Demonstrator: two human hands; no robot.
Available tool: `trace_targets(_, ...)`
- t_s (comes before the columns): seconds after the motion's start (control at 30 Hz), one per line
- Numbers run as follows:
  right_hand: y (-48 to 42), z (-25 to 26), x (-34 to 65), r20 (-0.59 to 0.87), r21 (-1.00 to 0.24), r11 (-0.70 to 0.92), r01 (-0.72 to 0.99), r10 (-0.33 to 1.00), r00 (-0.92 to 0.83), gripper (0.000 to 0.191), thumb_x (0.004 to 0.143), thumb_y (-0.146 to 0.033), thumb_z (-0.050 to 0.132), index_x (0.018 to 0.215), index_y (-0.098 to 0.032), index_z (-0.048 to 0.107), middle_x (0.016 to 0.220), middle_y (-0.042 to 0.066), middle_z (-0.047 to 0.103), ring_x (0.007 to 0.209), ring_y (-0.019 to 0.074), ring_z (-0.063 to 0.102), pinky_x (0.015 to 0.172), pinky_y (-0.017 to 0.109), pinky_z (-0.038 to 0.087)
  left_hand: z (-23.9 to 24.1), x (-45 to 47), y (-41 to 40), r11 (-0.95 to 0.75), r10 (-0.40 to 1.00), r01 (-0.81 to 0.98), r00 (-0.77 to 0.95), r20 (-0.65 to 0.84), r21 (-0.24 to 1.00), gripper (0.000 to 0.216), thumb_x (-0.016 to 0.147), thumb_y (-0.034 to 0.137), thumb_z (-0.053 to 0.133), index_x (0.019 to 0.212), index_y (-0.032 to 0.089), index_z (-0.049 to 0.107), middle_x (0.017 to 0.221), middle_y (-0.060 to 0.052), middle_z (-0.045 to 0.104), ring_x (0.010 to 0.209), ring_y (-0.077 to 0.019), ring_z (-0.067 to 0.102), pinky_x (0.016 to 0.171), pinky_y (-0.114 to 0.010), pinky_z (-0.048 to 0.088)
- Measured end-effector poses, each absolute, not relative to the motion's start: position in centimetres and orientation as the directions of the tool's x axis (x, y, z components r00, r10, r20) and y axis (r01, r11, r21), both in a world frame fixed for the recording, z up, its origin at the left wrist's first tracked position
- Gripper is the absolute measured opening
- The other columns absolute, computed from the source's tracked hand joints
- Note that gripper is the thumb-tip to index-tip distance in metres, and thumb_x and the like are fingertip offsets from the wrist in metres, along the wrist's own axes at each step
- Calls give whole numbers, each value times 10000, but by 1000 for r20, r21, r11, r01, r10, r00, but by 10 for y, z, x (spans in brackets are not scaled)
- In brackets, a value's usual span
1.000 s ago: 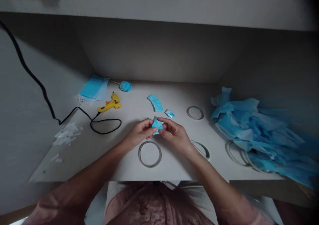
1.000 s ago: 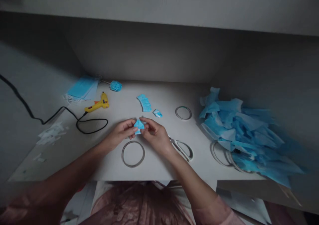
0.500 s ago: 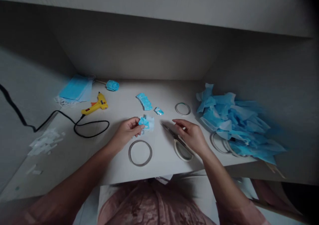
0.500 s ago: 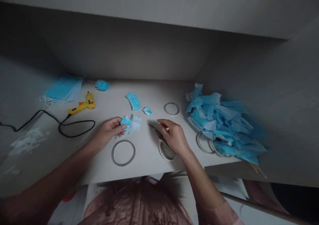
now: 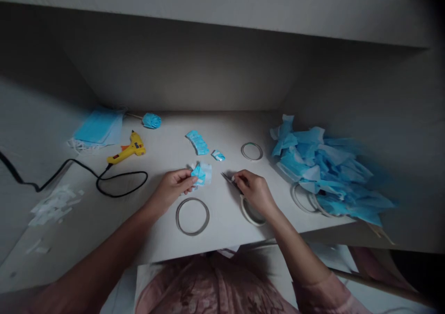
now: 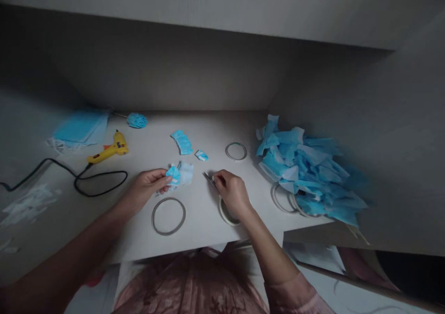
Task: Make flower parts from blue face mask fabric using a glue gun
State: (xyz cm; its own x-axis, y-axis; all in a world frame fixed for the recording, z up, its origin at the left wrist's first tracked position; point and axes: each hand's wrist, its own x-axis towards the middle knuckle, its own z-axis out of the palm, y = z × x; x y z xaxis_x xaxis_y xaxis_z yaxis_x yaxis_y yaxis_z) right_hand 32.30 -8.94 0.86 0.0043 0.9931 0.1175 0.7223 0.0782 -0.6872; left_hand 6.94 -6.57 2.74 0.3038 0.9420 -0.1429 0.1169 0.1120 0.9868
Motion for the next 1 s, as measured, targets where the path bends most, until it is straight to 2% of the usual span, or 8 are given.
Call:
trace_targets(0.17,-87,1,326,113,-775,53,630,992,56,182,876,-316,517,835,-189,639,659,4,625,563,139,541,557,243,379,28,71,-68,130,929,110,333,-159,985,251,731,389,640,687,144,610,589,30,530,550,-87,469,549,-216,388)
trace_targets(0.33,-88,5,324,83,-929,15,370,982,169,210,892,-378,508,842,-191,586,651,-31,549,444,100,483,461,230,379,30,73,-70,191,913,76,353,-206,979,255,707,395,658,686,146,609,590,34,531,549,-87,472,550,-219,387)
trace_targets(0.43,-93,15,312,174,-926,112,362,974,145,205,893,-380,549,870,-191,623,722,-7,592,514,110,531,491,236,427,30,74,-71,234,902,59,361,-239,971,269,694,405,671,692,145,602,595,33,532,546,-85,471,539,-215,377)
trace_targets(0.5,-96,23,302,358,-845,293,448,931,66,145,905,-308,556,880,-200,648,783,18,632,622,131,576,563,253,461,30,74,-72,247,893,50,376,-247,968,279,701,410,672,697,140,601,594,31,532,547,-83,472,534,-211,370)
trace_targets(0.63,-98,34,283,722,-461,679,572,661,-203,126,884,-132,569,936,-220,641,806,38,663,776,171,603,707,317,490,29,73,-73,246,873,54,421,-245,968,291,712,415,671,725,129,614,599,27,533,545,-78,465,522,-203,359)
trace_targets(0.7,-98,34,278,779,-313,753,579,552,-296,168,861,-98,584,970,-219,625,800,47,661,778,182,595,703,330,499,29,73,-73,239,865,53,441,-238,969,294,713,419,670,723,131,610,602,28,529,543,-78,463,516,-204,359)
trace_targets(0.77,-97,32,276,793,-242,773,586,505,-339,190,848,-90,594,991,-213,614,804,55,658,776,187,587,685,328,507,30,73,-73,226,859,50,460,-224,973,299,720,427,666,707,135,602,595,31,522,541,-78,464,513,-203,362)
trace_targets(1.0,-96,31,275,819,-154,775,613,447,-359,195,853,-93,587,1003,-216,605,792,48,655,759,180,588,681,324,516,30,72,-74,214,833,66,508,-218,975,321,740,448,662,707,133,607,579,27,537,531,-75,472,508,-195,369)
